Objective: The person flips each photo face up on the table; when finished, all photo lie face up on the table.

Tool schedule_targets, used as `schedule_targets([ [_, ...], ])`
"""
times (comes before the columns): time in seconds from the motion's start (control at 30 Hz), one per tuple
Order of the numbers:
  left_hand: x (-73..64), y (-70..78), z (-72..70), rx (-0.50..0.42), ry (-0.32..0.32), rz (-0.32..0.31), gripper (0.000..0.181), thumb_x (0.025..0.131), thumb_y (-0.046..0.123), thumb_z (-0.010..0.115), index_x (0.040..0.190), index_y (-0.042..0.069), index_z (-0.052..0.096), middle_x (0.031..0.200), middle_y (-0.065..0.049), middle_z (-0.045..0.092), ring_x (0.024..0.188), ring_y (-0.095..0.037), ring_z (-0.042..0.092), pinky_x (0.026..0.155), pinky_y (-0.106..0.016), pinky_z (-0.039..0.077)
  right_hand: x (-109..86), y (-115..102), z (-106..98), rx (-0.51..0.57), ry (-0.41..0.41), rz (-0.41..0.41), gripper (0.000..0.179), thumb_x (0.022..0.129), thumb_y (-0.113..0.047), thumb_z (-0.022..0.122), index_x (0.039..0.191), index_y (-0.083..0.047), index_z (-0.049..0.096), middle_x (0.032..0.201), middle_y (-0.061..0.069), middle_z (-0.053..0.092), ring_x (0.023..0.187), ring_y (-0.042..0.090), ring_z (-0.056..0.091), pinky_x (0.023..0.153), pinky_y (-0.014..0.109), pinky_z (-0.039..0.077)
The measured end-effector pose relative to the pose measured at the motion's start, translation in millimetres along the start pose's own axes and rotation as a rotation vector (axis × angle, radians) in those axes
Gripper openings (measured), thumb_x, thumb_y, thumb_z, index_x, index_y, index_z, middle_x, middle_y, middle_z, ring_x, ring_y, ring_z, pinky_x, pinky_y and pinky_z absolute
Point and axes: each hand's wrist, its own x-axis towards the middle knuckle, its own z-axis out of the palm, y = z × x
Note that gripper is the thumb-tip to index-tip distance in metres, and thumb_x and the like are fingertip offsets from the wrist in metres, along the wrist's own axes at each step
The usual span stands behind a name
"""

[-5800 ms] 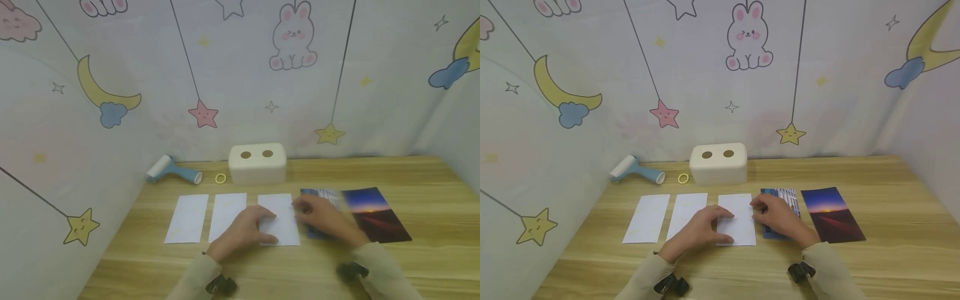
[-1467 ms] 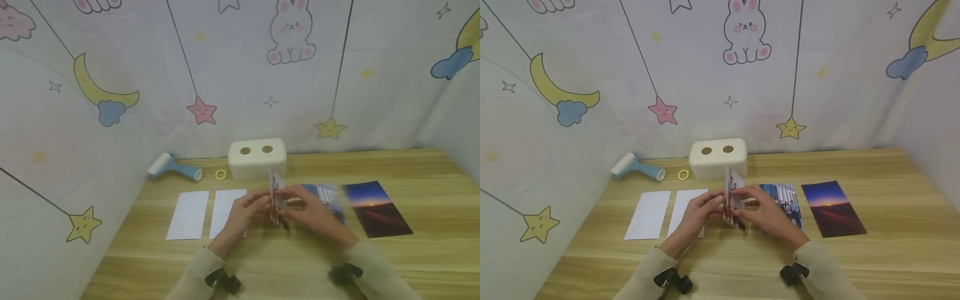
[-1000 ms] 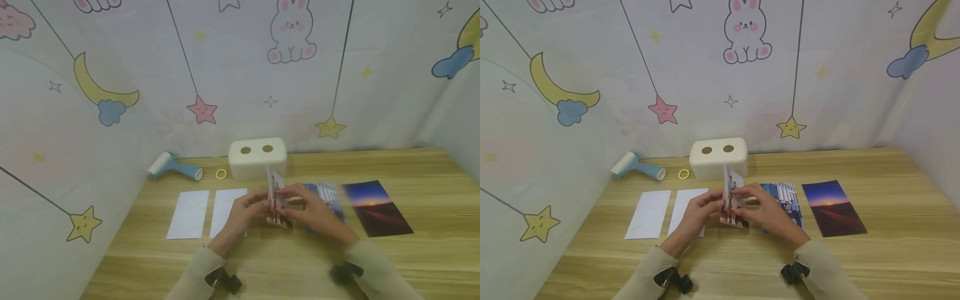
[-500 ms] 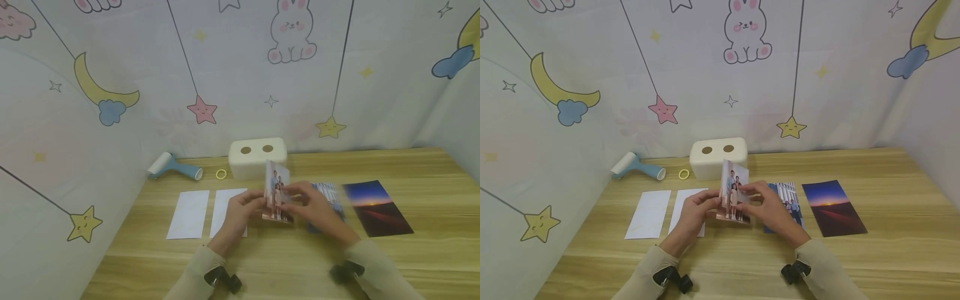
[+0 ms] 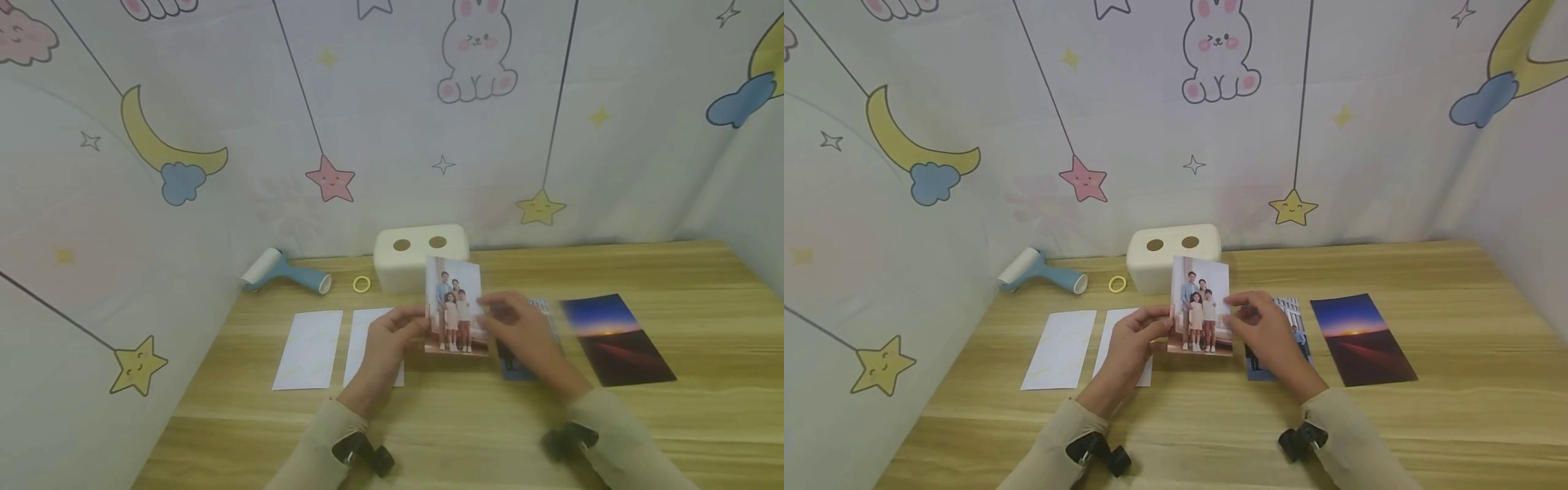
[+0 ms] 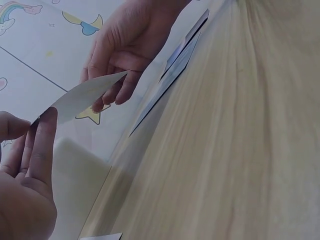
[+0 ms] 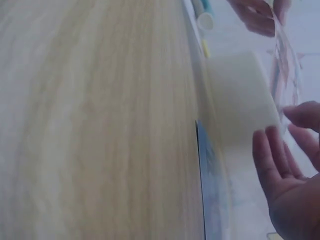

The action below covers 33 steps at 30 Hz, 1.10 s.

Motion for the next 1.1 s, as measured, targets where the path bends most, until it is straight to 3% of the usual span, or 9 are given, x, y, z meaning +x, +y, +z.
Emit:
schedule_targets([
  [0.2, 2.0, 0.7, -4.0, 0.074, 0.0, 0.002, 0.04, 0.091, 0.007, 0.077, 0.129, -0.002, 0.067, 0.112, -0.011, 0.075, 0.092, -0.019, 0.073, 0.081, -0.032, 0.061, 0.9, -3, -3, 0.025, -0.013, 0.017, 0.034, 0.097, -0.012, 0.078, 0.129, -0.003, 0.07, 0.121, 0.015, 0.073, 0.098, 0.025, 0.069, 0.081, 0.028, 0.058],
  [0.47, 5.1, -1.0, -12.6, 0.215, -0.041, 0.072, 0.052, 0.09, 0.002, 0.078, 0.139, 0.004, 0.064, 0.119, -0.011, 0.072, 0.088, -0.017, 0.073, 0.078, -0.028, 0.059, 1.2, -5, -2, -0.025, -0.029, 0.021, 0.038, 0.096, -0.012, 0.079, 0.132, -0.003, 0.068, 0.118, 0.015, 0.073, 0.094, 0.025, 0.07, 0.079, 0.032, 0.059],
  [0.67, 6.6, -4.8, -18.4, 0.327, -0.07, 0.094, 0.046, 0.09, -0.001, 0.077, 0.134, 0.003, 0.068, 0.122, -0.014, 0.071, 0.088, -0.02, 0.075, 0.076, -0.027, 0.059, 0.2, -4, -1, -0.049, -0.073, 0.065, 0.044, 0.095, -0.015, 0.08, 0.136, -0.005, 0.066, 0.119, 0.015, 0.071, 0.093, 0.024, 0.069, 0.078, 0.039, 0.058],
  [0.9, 7.3, -4.3, -22.8, 0.391, -0.073, 0.081, 0.039, 0.088, 0.0, 0.081, 0.126, 0.0, 0.072, 0.119, -0.016, 0.072, 0.094, -0.027, 0.077, 0.077, -0.034, 0.063, -0.9, -2, 3, -0.072, -0.108, 0.047, 0.044, 0.096, -0.015, 0.08, 0.135, -0.002, 0.065, 0.121, 0.017, 0.07, 0.092, 0.024, 0.069, 0.071, 0.036, 0.059],
  [1.1, 9.3, -4.6, -24.3, 0.467, -0.073, 0.095, 0.036, 0.088, 0.003, 0.081, 0.123, 0.001, 0.074, 0.114, -0.014, 0.074, 0.093, -0.026, 0.077, 0.075, -0.029, 0.061, -1.7, 3, 5, -0.09, -0.113, 0.061, 0.042, 0.095, -0.012, 0.08, 0.133, -0.002, 0.066, 0.122, 0.016, 0.07, 0.095, 0.026, 0.07, 0.075, 0.037, 0.059],
])
